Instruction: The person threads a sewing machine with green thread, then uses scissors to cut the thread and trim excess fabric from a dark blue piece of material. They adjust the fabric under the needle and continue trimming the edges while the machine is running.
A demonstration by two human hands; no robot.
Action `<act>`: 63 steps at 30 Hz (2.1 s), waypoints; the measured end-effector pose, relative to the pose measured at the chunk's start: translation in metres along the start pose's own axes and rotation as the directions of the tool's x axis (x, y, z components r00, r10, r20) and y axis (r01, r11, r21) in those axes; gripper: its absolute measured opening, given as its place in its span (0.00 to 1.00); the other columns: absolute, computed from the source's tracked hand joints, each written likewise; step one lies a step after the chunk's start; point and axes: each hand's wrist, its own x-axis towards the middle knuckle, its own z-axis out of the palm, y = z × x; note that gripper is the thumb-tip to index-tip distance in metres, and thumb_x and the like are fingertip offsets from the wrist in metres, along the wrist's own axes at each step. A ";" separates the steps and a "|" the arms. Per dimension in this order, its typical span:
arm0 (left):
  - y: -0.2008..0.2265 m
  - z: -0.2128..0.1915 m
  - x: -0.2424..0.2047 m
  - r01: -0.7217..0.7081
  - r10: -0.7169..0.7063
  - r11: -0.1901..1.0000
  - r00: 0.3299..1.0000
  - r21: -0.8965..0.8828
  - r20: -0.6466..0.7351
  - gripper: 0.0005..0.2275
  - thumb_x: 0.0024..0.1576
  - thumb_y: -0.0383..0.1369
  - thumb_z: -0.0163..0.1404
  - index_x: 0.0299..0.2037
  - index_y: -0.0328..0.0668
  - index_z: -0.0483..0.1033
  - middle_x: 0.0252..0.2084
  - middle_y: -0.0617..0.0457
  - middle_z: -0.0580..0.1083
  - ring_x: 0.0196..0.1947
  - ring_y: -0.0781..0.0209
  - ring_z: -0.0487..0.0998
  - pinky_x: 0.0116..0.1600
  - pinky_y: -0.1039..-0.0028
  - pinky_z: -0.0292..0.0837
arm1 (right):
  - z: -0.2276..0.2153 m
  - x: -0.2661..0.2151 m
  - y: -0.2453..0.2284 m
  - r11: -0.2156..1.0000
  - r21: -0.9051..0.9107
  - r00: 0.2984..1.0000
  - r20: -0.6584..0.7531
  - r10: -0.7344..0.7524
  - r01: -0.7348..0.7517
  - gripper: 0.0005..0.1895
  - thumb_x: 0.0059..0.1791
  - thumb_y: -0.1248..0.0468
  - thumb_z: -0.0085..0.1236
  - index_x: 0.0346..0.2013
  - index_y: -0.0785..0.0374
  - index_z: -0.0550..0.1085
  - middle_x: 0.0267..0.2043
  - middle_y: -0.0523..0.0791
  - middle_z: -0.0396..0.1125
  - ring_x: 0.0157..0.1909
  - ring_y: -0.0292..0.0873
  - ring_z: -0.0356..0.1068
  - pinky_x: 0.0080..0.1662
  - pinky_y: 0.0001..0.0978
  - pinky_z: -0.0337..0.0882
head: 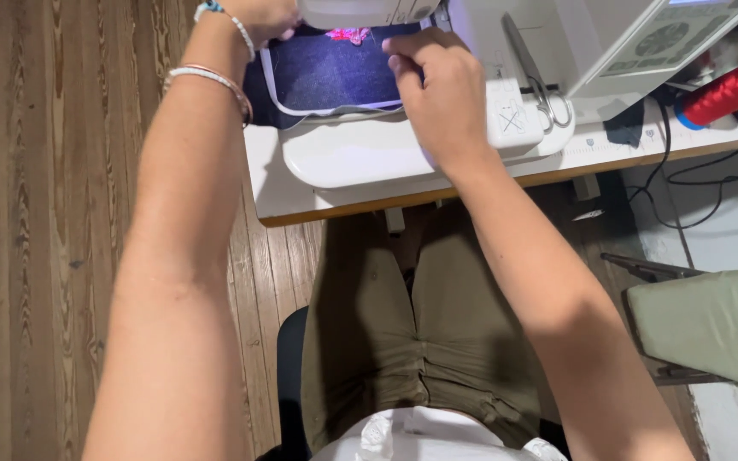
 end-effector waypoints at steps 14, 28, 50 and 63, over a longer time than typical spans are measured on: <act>0.016 0.074 -0.122 -0.805 0.838 0.536 0.473 0.255 -0.271 0.09 0.42 0.26 0.46 0.28 0.45 0.81 0.24 0.56 0.76 0.23 0.57 0.71 0.32 0.67 0.65 | -0.002 -0.016 -0.004 0.977 -0.005 0.974 0.085 -0.212 0.213 0.09 0.51 0.73 0.48 0.41 0.64 0.76 0.39 0.47 0.70 0.39 0.53 0.66 0.43 0.44 0.63; 0.051 0.087 -0.220 -0.821 0.804 0.566 0.569 -0.072 -0.173 0.17 0.56 0.15 0.37 0.50 0.44 0.70 0.56 0.49 0.73 0.72 0.39 0.61 0.72 0.33 0.38 | -0.050 -0.115 -0.030 0.864 0.399 0.952 -0.156 -0.265 0.306 0.19 0.44 0.86 0.41 0.37 0.69 0.77 0.31 0.50 0.72 0.33 0.46 0.71 0.39 0.33 0.72; 0.140 0.118 -0.267 -0.852 0.845 0.511 0.475 0.110 -0.245 0.05 0.66 0.31 0.45 0.40 0.42 0.65 0.39 0.47 0.73 0.28 0.43 0.71 0.29 0.56 0.64 | -0.159 -0.069 0.063 0.781 -0.590 0.837 0.307 0.452 -0.205 0.26 0.47 0.75 0.48 0.61 0.62 0.68 0.49 0.58 0.73 0.46 0.68 0.70 0.41 0.63 0.69; 0.157 0.092 -0.188 -0.743 0.834 0.541 0.536 0.395 -0.133 0.05 0.59 0.26 0.52 0.34 0.50 0.72 0.33 0.58 0.72 0.19 0.44 0.72 0.18 0.58 0.53 | -0.282 -0.130 0.021 0.960 -0.219 0.865 0.432 0.253 -0.171 0.32 0.37 0.59 0.71 0.56 0.52 0.78 0.39 0.40 0.73 0.39 0.38 0.69 0.48 0.31 0.66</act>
